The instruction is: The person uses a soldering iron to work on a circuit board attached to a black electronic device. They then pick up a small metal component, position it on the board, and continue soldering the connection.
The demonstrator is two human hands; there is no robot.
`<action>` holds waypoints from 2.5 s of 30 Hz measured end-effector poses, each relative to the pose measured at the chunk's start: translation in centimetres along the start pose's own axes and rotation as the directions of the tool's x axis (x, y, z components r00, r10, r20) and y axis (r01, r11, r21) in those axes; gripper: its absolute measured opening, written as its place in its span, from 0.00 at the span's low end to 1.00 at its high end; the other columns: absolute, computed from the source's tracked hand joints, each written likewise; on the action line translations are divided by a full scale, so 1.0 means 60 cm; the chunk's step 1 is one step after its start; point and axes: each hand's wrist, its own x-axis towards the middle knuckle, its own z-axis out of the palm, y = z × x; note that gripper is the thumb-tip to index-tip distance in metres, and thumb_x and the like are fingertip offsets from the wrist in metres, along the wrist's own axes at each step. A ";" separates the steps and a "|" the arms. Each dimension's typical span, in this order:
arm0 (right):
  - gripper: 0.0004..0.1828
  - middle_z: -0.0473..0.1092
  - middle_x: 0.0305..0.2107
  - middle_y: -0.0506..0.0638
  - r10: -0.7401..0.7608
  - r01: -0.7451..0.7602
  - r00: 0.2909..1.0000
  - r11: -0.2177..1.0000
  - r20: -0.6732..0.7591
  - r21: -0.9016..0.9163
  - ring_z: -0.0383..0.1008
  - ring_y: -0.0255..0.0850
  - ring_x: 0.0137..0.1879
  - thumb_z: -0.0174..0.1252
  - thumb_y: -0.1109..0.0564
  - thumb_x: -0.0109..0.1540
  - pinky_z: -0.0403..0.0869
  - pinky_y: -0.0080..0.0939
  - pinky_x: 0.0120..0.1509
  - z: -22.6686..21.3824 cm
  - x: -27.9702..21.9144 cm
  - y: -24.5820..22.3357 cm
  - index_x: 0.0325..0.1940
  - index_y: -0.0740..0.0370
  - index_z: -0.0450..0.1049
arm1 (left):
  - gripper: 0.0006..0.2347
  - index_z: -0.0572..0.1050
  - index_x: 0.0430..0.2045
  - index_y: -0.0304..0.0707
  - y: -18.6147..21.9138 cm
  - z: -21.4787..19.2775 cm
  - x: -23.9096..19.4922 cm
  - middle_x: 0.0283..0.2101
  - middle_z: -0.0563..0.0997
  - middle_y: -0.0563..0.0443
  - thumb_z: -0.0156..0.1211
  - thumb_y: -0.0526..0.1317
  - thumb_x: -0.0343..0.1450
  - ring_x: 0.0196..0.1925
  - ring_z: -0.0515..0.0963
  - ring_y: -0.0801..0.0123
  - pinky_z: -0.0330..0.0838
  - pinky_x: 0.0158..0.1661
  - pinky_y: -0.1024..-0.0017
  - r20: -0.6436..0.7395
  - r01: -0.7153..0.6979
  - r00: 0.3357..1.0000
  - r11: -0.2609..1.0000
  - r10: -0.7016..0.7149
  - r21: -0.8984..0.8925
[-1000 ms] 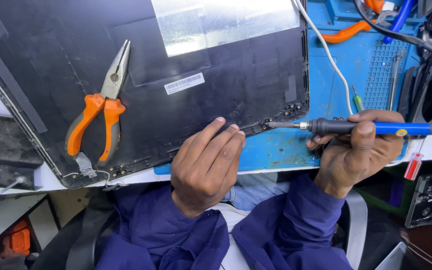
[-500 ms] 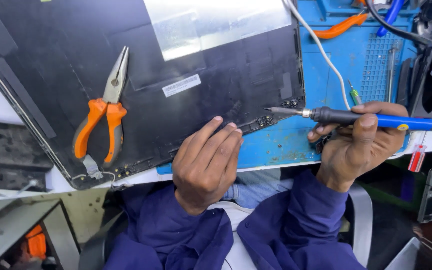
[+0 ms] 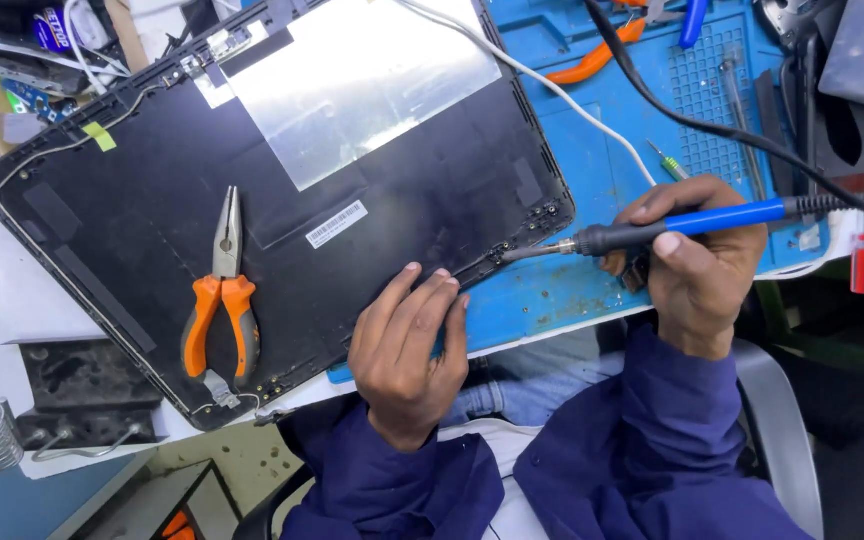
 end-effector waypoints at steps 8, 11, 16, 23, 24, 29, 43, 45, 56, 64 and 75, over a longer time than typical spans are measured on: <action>0.15 0.72 0.33 0.54 0.004 -0.004 1.000 0.999 -0.009 -0.040 0.79 0.46 0.30 0.61 0.50 0.65 0.79 0.36 0.30 -0.006 -0.007 0.008 0.45 0.63 0.68 | 0.04 0.82 0.34 0.34 0.000 0.000 0.002 0.39 0.87 0.48 0.72 0.30 0.69 0.47 0.86 0.55 0.82 0.46 0.65 -0.003 -0.015 1.000 1.000 0.015 0.007; 0.15 0.72 0.33 0.55 0.002 -0.002 1.000 0.999 -0.008 -0.037 0.78 0.47 0.30 0.61 0.50 0.66 0.81 0.38 0.33 -0.007 -0.006 0.009 0.46 0.63 0.68 | 0.04 0.82 0.34 0.33 0.000 0.001 0.003 0.39 0.87 0.47 0.71 0.30 0.69 0.47 0.86 0.55 0.82 0.46 0.65 -0.008 -0.015 1.000 1.000 0.015 0.000; 0.17 0.68 0.28 0.55 -0.036 0.034 0.998 0.999 -0.049 -0.037 0.75 0.49 0.29 0.61 0.49 0.63 0.79 0.41 0.31 -0.004 0.000 0.012 0.43 0.66 0.68 | 0.04 0.82 0.33 0.34 -0.001 0.002 0.003 0.39 0.87 0.47 0.71 0.30 0.69 0.47 0.86 0.55 0.82 0.45 0.65 -0.020 -0.012 1.000 1.000 0.012 -0.002; 0.16 0.70 0.30 0.56 -0.036 0.035 0.999 0.999 -0.027 -0.027 0.77 0.50 0.29 0.62 0.50 0.64 0.81 0.43 0.32 0.003 0.000 0.006 0.44 0.65 0.68 | 0.04 0.82 0.34 0.33 -0.001 0.001 0.004 0.39 0.87 0.47 0.72 0.29 0.69 0.47 0.86 0.54 0.82 0.45 0.65 -0.027 -0.016 1.000 1.000 0.015 -0.012; 0.17 0.69 0.29 0.58 -0.048 0.047 0.999 0.999 -0.007 -0.025 0.77 0.51 0.29 0.61 0.50 0.64 0.81 0.43 0.31 0.004 0.001 0.006 0.44 0.66 0.68 | 0.04 0.82 0.34 0.33 -0.001 0.001 0.004 0.39 0.87 0.47 0.71 0.29 0.70 0.47 0.86 0.54 0.82 0.45 0.65 -0.028 -0.017 0.999 1.000 0.017 -0.014; 0.14 0.71 0.32 0.56 -0.035 0.035 0.999 0.999 -0.003 -0.033 0.79 0.51 0.33 0.60 0.51 0.67 0.84 0.43 0.34 -0.012 -0.006 0.010 0.46 0.64 0.67 | 0.04 0.82 0.33 0.33 -0.001 0.001 0.004 0.39 0.87 0.47 0.71 0.29 0.70 0.47 0.86 0.54 0.82 0.45 0.65 -0.032 -0.012 0.999 1.000 0.012 -0.020; 0.13 0.71 0.33 0.58 -0.021 0.021 1.000 0.999 -0.004 -0.049 0.79 0.52 0.32 0.59 0.53 0.67 0.83 0.43 0.33 -0.010 -0.004 0.007 0.45 0.66 0.68 | 0.05 0.82 0.35 0.33 -0.002 0.002 -0.001 0.40 0.87 0.46 0.72 0.30 0.69 0.48 0.87 0.53 0.83 0.46 0.64 -0.017 -0.011 1.000 1.000 0.010 -0.029; 0.12 0.71 0.33 0.58 -0.006 0.005 1.000 0.996 -0.014 -0.090 0.79 0.51 0.33 0.58 0.53 0.68 0.84 0.44 0.35 -0.004 -0.004 0.001 0.47 0.65 0.67 | 0.04 0.82 0.34 0.33 -0.002 0.002 0.000 0.40 0.87 0.46 0.71 0.30 0.70 0.47 0.87 0.53 0.83 0.45 0.64 -0.020 -0.009 1.000 1.000 0.008 -0.029; 0.12 0.71 0.34 0.56 -0.008 0.004 0.998 0.998 -0.062 -0.062 0.78 0.50 0.34 0.58 0.54 0.67 0.84 0.43 0.34 -0.014 -0.009 0.012 0.46 0.65 0.68 | 0.05 0.82 0.35 0.33 -0.002 0.002 -0.002 0.40 0.87 0.46 0.72 0.30 0.69 0.48 0.86 0.53 0.82 0.46 0.64 -0.019 -0.007 1.000 0.999 0.006 -0.032; 0.11 0.71 0.32 0.59 0.015 -0.016 1.000 0.998 -0.019 -0.056 0.79 0.53 0.33 0.56 0.55 0.68 0.83 0.44 0.34 -0.005 -0.003 0.003 0.47 0.65 0.67 | 0.05 0.82 0.35 0.33 -0.002 0.003 -0.001 0.40 0.87 0.45 0.73 0.29 0.69 0.48 0.87 0.53 0.83 0.46 0.64 -0.022 -0.012 1.000 1.000 0.011 -0.023; 0.09 0.71 0.31 0.58 -0.002 0.002 1.000 1.000 -0.017 -0.007 0.79 0.52 0.31 0.56 0.57 0.68 0.84 0.43 0.32 -0.011 0.000 0.007 0.47 0.65 0.68 | 0.05 0.82 0.35 0.34 -0.003 0.003 -0.002 0.40 0.87 0.46 0.73 0.30 0.69 0.48 0.87 0.54 0.82 0.45 0.65 -0.019 -0.015 1.000 1.000 0.014 -0.014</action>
